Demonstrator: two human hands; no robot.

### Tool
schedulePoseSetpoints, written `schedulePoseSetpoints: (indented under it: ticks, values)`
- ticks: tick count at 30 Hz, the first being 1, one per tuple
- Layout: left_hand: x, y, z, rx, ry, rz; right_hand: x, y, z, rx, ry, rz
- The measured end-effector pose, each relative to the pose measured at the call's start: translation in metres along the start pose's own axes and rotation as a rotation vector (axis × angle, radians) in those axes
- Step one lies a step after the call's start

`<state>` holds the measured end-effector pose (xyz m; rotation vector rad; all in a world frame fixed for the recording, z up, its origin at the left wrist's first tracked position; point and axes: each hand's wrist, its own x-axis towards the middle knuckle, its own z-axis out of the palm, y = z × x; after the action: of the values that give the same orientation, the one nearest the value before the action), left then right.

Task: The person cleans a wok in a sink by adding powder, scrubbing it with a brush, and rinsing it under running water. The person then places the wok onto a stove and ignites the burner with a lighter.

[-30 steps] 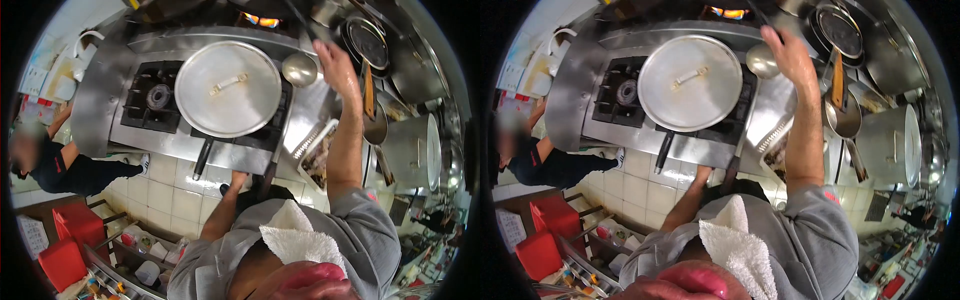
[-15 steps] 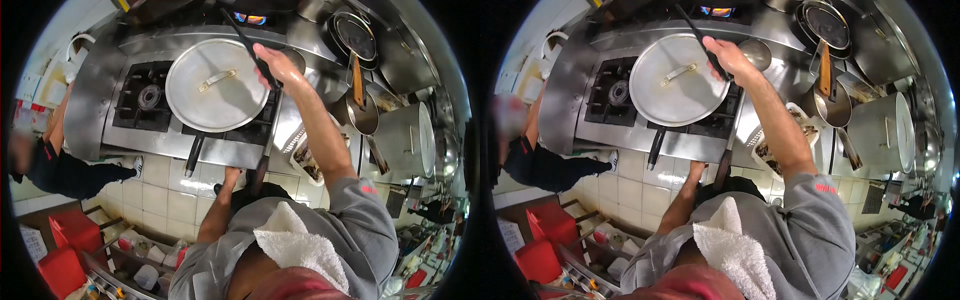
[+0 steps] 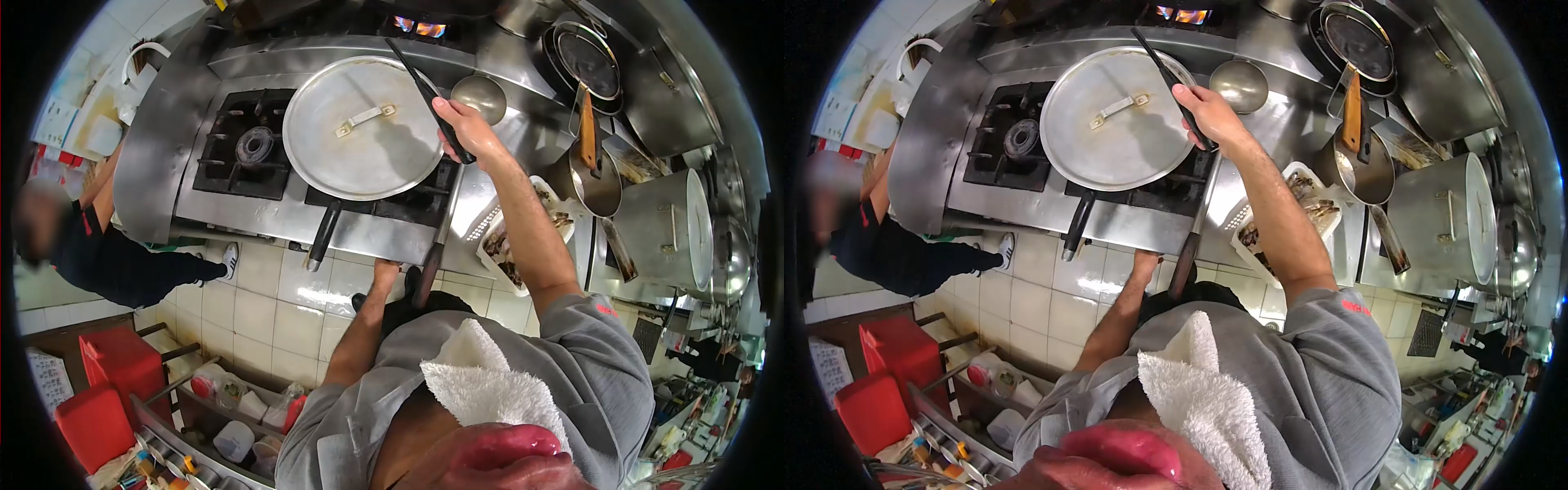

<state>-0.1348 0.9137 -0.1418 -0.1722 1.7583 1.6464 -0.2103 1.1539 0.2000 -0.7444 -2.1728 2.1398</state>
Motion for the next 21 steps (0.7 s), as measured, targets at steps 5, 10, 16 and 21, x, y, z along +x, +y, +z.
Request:
schedulePoseSetpoints:
  ticks: [5, 10, 16, 21]
  values:
    - [-0.004, 0.005, 0.004, 0.045, 0.029, 0.023, -0.004, 0.007, -0.009, -0.015, 0.010, 0.013]
    - [-0.002, 0.002, 0.006, -0.052, 0.061, 0.029, -0.013, 0.004, -0.009, 0.015, 0.022, 0.014]
    - [-0.016, 0.003, -0.015, 0.108, -0.045, -0.062, -0.026, -0.013, 0.001, 0.032, -0.040, -0.038]
    - [-0.056, 0.003, -0.055, -0.008, 0.098, -0.115, -0.003, -0.010, 0.012, 0.017, -0.023, -0.103]
